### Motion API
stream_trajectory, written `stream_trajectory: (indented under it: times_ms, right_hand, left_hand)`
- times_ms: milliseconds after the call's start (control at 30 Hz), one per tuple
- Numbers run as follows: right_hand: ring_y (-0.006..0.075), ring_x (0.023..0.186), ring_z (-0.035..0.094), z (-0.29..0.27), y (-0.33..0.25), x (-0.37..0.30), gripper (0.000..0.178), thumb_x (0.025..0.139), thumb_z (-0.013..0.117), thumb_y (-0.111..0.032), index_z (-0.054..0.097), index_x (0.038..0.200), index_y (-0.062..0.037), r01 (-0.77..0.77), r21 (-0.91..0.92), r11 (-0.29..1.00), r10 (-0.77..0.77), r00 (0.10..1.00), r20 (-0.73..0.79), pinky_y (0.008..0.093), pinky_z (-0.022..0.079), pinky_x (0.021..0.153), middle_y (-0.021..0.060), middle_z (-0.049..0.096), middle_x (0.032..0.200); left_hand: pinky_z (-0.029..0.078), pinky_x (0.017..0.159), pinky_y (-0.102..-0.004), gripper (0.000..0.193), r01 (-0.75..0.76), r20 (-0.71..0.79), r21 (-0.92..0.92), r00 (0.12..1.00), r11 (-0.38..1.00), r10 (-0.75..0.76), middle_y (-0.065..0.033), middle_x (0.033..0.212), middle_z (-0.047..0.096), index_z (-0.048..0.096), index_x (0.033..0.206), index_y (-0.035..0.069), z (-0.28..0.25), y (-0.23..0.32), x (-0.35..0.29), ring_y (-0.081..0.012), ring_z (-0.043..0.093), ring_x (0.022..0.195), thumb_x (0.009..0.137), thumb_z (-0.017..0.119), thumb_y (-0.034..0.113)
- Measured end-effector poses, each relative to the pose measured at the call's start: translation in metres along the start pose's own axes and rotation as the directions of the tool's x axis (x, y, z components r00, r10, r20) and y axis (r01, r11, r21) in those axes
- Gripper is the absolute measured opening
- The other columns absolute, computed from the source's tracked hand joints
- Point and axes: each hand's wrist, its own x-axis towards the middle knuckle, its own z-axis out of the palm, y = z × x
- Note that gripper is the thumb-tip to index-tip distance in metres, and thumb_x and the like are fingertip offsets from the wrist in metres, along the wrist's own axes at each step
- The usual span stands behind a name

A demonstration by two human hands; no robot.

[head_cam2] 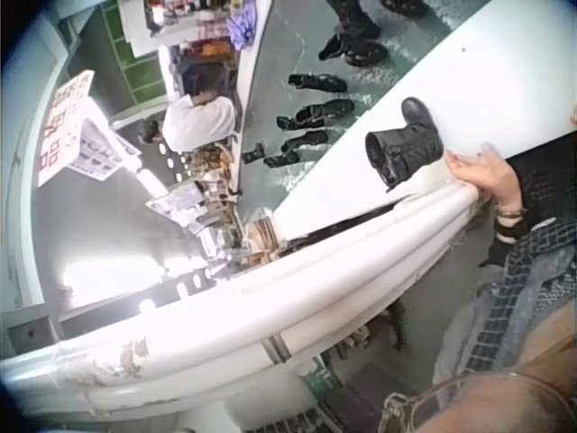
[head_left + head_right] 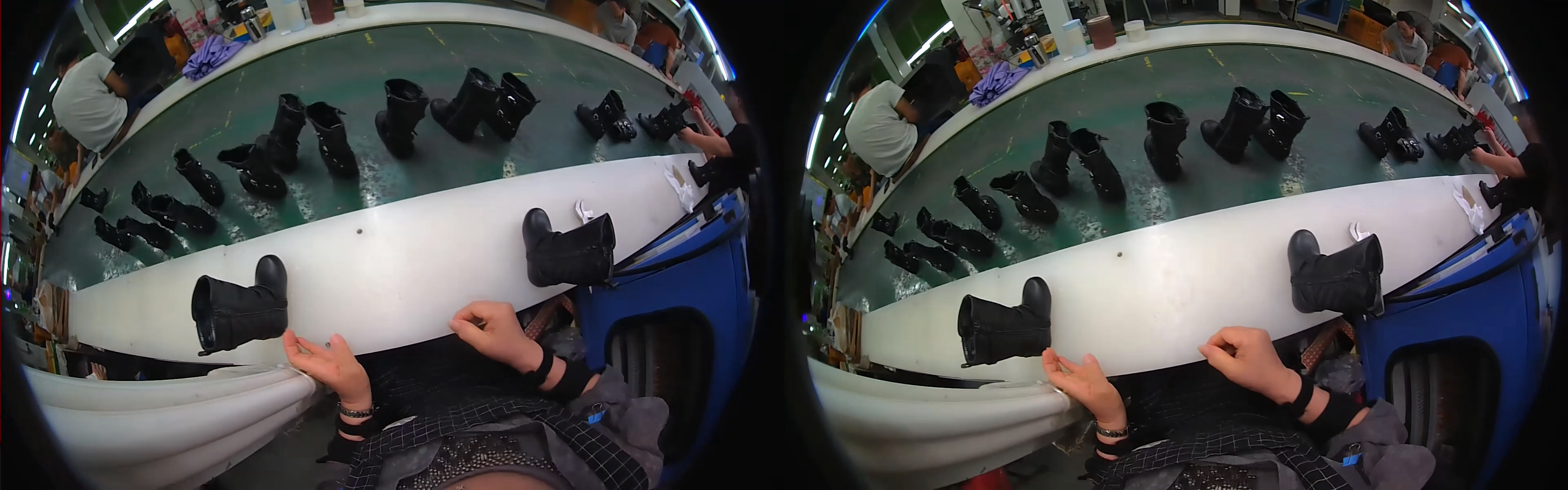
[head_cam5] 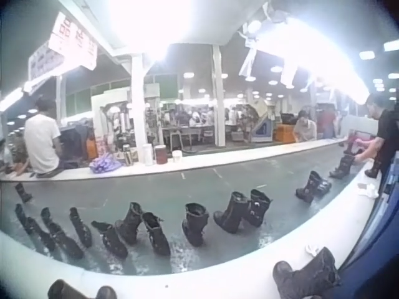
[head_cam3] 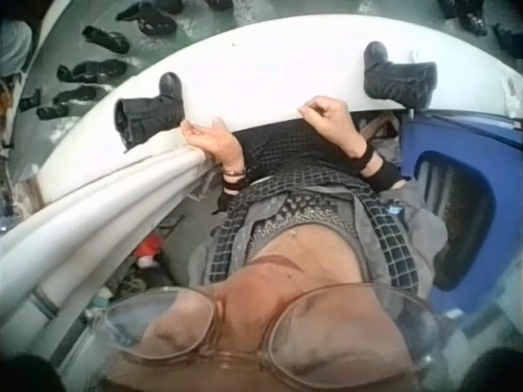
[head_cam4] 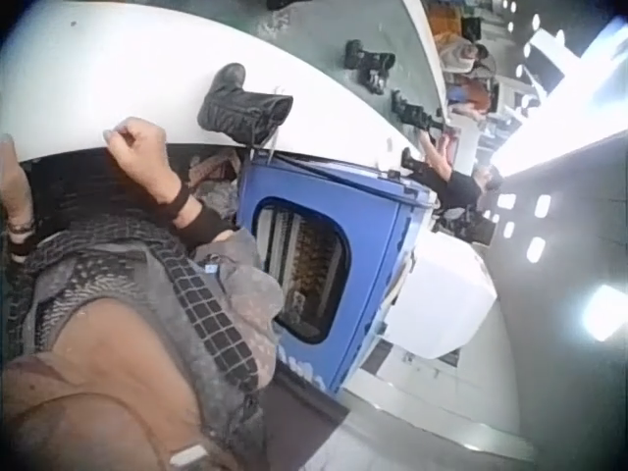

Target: The recorder is inspecting and matching pairs of black leather boots on a factory conveyor belt.

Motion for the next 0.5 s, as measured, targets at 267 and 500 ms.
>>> stream_trajectory:
  times_ms: [267, 500]
  right_hand:
    - [0.0093, 0.081, 0.053, -0.053, 0.071, -0.062, 0.042, 0.078, 0.071, 0.0, 0.045, 0.112, -0.0027, 0.169, 0.273, 0.947, 0.056, 0.75, -0.66, 0.0208, 0.046, 0.061, 0.007, 0.051, 0.103]
    - [0.0171, 0.1, 0.058, -0.084, 0.068, -0.025, 0.055, 0.073, 0.077, -0.005, 0.05, 0.12, -0.0011, 0.301, -0.02, 0.953, -0.211, 0.617, -0.758, 0.0312, 0.05, 0.08, 0.0109, 0.057, 0.116]
  left_hand:
    - [0.004, 0.117, -0.0456, 0.085, -0.012, -0.14, 0.412, 0.987, 0.911, 0.076, -0.0297, 0.151, 0.011, 0.006, 0.144, -0.012, 0.005, -0.002, 0.007, -0.0381, 0.009, 0.143, 0.083, 0.061, 0.01]
    - [0.045, 0.093, -0.0344, 0.067, 0.079, -0.339, -0.144, 0.933, 0.986, -0.124, -0.0142, 0.122, 0.05, 0.024, 0.14, -0.007, 0.02, 0.014, 0.043, -0.0228, 0.053, 0.105, 0.087, 0.063, 0.007]
